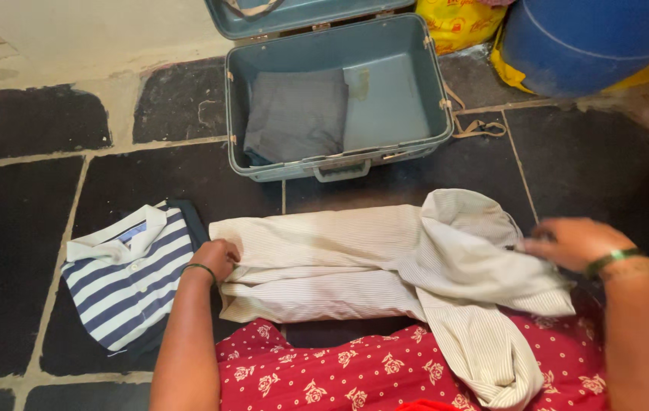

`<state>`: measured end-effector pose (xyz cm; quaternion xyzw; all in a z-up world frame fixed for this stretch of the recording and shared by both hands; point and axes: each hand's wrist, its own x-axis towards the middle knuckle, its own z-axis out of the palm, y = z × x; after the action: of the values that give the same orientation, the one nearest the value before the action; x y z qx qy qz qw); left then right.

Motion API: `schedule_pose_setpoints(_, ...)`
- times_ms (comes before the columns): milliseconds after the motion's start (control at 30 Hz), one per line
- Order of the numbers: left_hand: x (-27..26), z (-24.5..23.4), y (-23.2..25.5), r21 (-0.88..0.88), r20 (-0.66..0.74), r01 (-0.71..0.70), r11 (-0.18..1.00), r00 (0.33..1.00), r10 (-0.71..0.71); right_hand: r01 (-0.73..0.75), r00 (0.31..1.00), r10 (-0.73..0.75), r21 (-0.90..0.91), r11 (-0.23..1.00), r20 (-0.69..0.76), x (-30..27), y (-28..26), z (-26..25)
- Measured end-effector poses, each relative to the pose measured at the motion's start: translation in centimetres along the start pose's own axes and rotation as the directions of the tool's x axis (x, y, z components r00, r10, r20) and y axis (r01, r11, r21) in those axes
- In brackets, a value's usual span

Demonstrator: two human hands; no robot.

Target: The person folds multiple pieces of clothing by hand on the floor and packs them into a small open suitcase.

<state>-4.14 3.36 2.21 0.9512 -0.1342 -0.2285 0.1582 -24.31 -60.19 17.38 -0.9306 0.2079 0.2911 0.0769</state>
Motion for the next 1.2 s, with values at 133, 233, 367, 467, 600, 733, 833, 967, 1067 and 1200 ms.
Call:
schedule_pose_setpoints(133, -1.4, -1.2, 3.3, 0.144, -0.167, -0.007, 0.989, 0.985, 0.031, 0.053, 0.989, -0.036, 0.120, 0.991, -0.142, 4.5, -5.1, -2.0)
schedule_pose_setpoints(233, -0.1, 1.1, 5.7, 0.113, -0.386, -0.199, 0.974, 0.894, 0.227, -0.044, 0.995, 0.058, 0.163, 0.986, -0.083, 8.0, -12.3, -0.6)
schedule_pose_setpoints(367, 2.7, 5.6, 6.2, 0.065, -0.344, -0.307, 0.950, 0.886, 0.310, 0.091, 0.989, -0.089, 0.010, 0.996, -0.119, 11.5, -15.7, 4.2)
schedule_pose_setpoints(467, 3.4, 7.0, 5.7, 0.141, -0.248, -0.149, 0.979, 0.952, 0.181, 0.070, 0.965, -0.063, 0.021, 0.997, -0.254, 15.2, -15.5, 8.2)
schedule_pose_setpoints(600, 3.5, 6.5, 6.4, 0.153, 0.046, 0.128, 0.980, 0.990, -0.137, 0.138, 0.850, 0.076, 0.359, 0.923, -0.521, 22.1, -11.5, 9.6)
schedule_pose_setpoints(733, 3.0, 5.7, 7.5, 0.129, 0.103, 0.257, 0.958, 0.957, -0.271, 0.537, 0.840, 0.041, 0.819, -0.203, -0.541, 24.8, -4.0, 9.5)
schedule_pose_setpoints(833, 2.7, 5.4, 8.4, 0.108, 0.116, 0.302, 0.947, 0.942, -0.313, 0.578, 0.740, 0.027, 0.656, 0.486, -0.672, 24.9, -2.5, 11.2)
schedule_pose_setpoints(967, 2.5, 4.8, 8.9, 0.145, 0.116, 0.281, 0.949, 0.947, -0.299, -0.047, 0.998, 0.047, 0.971, 0.234, 0.037, 25.5, -3.1, 11.1)
schedule_pose_setpoints(1067, 2.3, 4.6, 9.1, 0.158, 0.119, 0.277, 0.948, 0.948, -0.296, 0.191, 0.976, -0.193, 0.817, 0.544, -0.099, 25.6, -3.6, 11.2)
schedule_pose_setpoints(1200, 2.0, 4.2, 9.6, 0.163, 0.135, 0.274, 0.948, 0.945, -0.296, 0.359, 0.933, -0.201, 0.786, 0.503, -0.298, 23.8, -1.9, 9.6)
